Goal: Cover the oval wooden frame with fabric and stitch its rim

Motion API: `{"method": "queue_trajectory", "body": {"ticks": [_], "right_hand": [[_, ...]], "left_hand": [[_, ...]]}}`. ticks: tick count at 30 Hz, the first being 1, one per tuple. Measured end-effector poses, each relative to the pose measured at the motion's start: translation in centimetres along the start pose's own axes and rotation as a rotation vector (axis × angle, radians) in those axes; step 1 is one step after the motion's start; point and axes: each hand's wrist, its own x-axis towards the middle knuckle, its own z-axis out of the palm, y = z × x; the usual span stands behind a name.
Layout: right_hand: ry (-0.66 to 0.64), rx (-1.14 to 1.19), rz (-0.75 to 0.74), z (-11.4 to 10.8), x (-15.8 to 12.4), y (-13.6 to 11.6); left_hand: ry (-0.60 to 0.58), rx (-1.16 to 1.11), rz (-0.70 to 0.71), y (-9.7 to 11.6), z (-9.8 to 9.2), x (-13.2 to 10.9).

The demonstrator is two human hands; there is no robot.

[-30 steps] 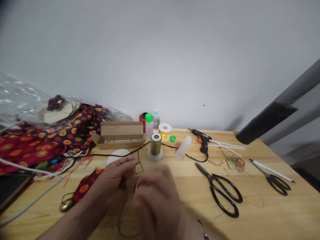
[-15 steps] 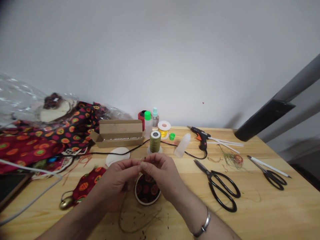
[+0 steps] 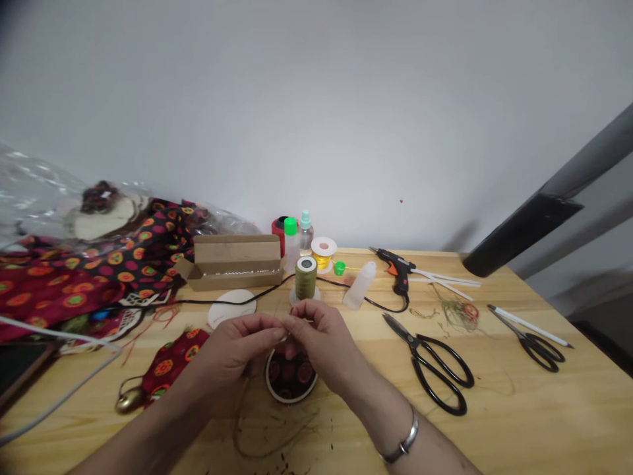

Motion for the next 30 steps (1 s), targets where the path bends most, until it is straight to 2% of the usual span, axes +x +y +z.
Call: {"method": "queue_trajectory", "body": {"ticks": [11,19,30], "right_hand": [[0.066,-0.031,-0.007,0.1,0.0,-0.6],[0.090,-0.072,-0.023,-0.1,-0.1,-1.0],[0.102,-0.128,-0.014,-0.1,-0.1,-1.3]], "left_hand": [[0.072,-0.074,-0.062,0.5,0.4,-0.1],[0.030,-0.120,-0.046,0.4,0.3,-0.1],[-0.001,-0.074,-0.019,0.6,0.1,-0.1]]}}
